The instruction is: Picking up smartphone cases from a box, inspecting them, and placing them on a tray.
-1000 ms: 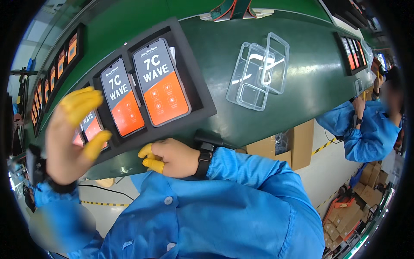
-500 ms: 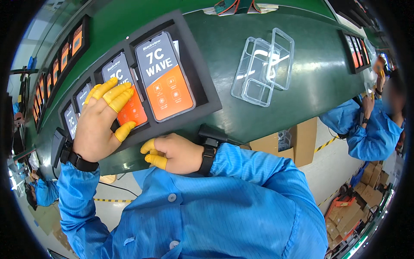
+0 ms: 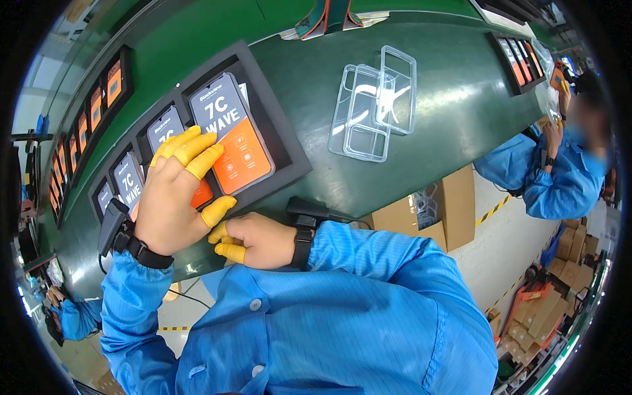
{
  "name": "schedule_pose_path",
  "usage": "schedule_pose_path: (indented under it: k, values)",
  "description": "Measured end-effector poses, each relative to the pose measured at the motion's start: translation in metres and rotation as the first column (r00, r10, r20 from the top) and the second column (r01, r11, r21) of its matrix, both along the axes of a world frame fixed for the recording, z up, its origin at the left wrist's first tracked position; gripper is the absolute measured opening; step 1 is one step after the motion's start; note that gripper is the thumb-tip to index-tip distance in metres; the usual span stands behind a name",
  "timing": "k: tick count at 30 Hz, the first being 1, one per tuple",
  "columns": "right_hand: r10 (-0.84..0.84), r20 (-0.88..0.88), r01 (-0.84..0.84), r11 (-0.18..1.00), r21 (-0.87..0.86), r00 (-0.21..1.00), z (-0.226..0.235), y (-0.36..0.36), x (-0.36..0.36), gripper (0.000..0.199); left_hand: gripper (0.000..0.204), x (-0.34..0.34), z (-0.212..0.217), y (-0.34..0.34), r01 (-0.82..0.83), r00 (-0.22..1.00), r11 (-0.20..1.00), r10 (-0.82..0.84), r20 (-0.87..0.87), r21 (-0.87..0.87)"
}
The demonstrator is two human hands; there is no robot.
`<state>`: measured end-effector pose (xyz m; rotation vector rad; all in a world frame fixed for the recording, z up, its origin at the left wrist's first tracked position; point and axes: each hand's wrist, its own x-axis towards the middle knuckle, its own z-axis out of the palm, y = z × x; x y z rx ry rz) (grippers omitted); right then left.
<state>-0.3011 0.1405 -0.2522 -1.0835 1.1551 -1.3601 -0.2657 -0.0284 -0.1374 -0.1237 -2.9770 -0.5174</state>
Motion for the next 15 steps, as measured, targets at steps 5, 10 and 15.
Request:
schedule_pose_path:
  k: [5,10,15]
  values:
    - [0.026,0.062,-0.029,0.998,0.049,0.998,0.004,-0.001,-0.001,0.024,0.055,0.001,-0.008,0.003,-0.062,0.997,0.998,0.061,-0.045,-0.026]
    - [0.036,0.017,-0.037,0.997,0.067,0.999,0.01,-0.003,-0.001,0.024,0.05,0.006,-0.001,0.001,-0.119,0.988,0.993,0.119,-0.1,0.0]
    - [-0.002,-0.05,0.004,0.999,0.047,0.999,0.007,-0.001,0.001,0.026,0.043,0.035,0.005,-0.014,-0.15,0.977,0.988,0.153,-0.146,0.035]
